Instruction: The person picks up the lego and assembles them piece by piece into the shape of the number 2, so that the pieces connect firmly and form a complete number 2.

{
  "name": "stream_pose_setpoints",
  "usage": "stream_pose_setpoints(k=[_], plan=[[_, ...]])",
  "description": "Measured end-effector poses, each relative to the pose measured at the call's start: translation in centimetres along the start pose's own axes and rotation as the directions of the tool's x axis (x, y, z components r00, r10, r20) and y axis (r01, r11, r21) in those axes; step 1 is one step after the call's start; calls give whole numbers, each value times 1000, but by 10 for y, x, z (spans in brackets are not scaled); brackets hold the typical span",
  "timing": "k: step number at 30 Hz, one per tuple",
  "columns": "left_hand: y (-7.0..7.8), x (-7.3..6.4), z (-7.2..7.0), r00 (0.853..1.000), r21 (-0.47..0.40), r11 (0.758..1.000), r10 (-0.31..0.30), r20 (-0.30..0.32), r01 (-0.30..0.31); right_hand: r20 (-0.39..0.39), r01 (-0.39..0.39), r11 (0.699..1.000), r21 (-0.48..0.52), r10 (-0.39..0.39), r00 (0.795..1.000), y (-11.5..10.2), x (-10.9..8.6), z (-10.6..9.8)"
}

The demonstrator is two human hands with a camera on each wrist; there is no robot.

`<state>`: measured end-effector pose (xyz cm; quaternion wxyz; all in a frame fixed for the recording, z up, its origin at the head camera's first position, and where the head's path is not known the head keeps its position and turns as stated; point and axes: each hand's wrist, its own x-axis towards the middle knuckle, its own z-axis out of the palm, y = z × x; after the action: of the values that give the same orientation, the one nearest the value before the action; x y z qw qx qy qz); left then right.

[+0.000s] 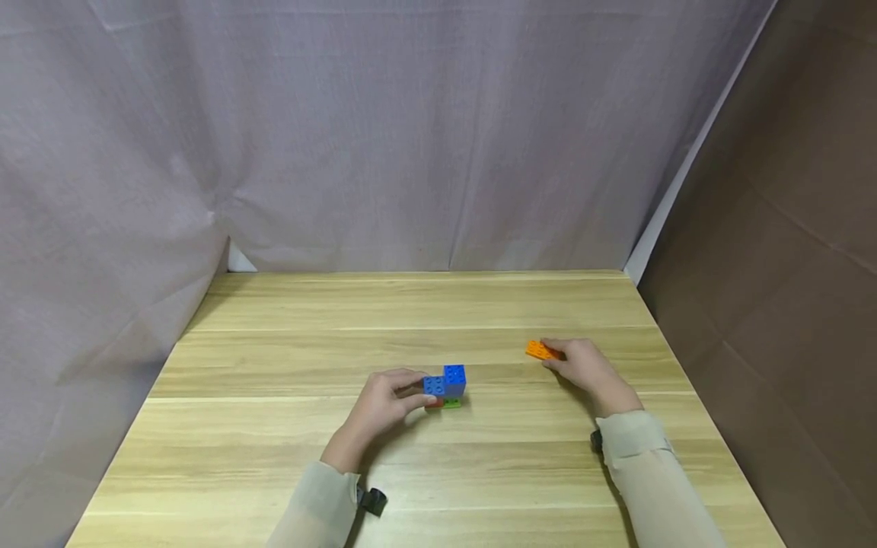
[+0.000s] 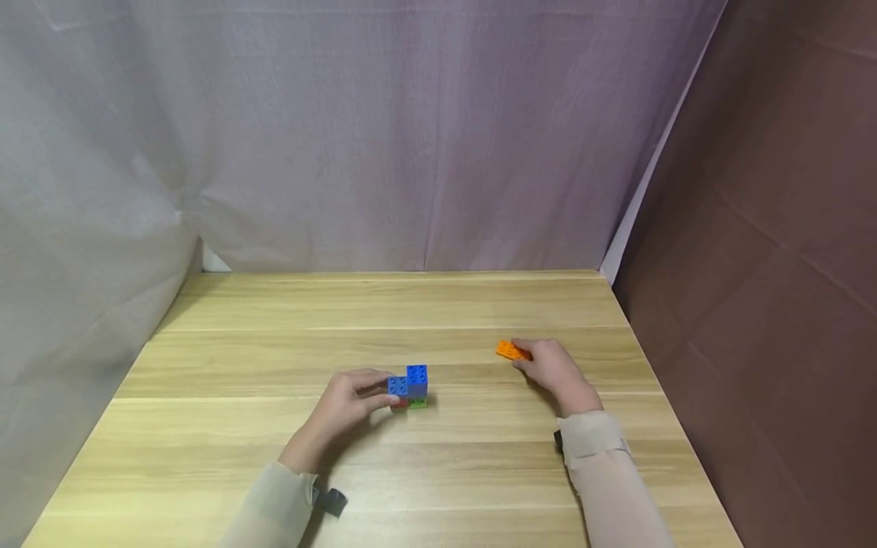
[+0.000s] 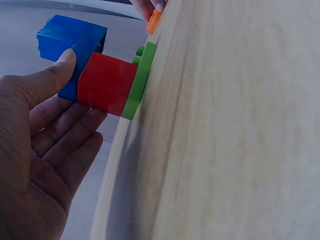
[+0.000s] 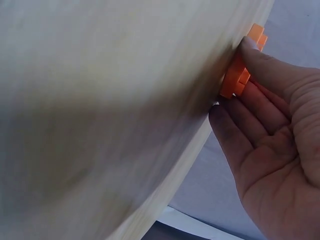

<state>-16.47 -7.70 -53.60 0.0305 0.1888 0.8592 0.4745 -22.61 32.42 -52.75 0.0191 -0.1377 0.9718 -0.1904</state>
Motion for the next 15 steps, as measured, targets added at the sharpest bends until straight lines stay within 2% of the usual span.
stream_pose_setpoints(k=[15], plan=[[1,0,0,1000,-20,1000,-8,-1,8,-22,-21,1000,-5,21,1000,-7,2,1]])
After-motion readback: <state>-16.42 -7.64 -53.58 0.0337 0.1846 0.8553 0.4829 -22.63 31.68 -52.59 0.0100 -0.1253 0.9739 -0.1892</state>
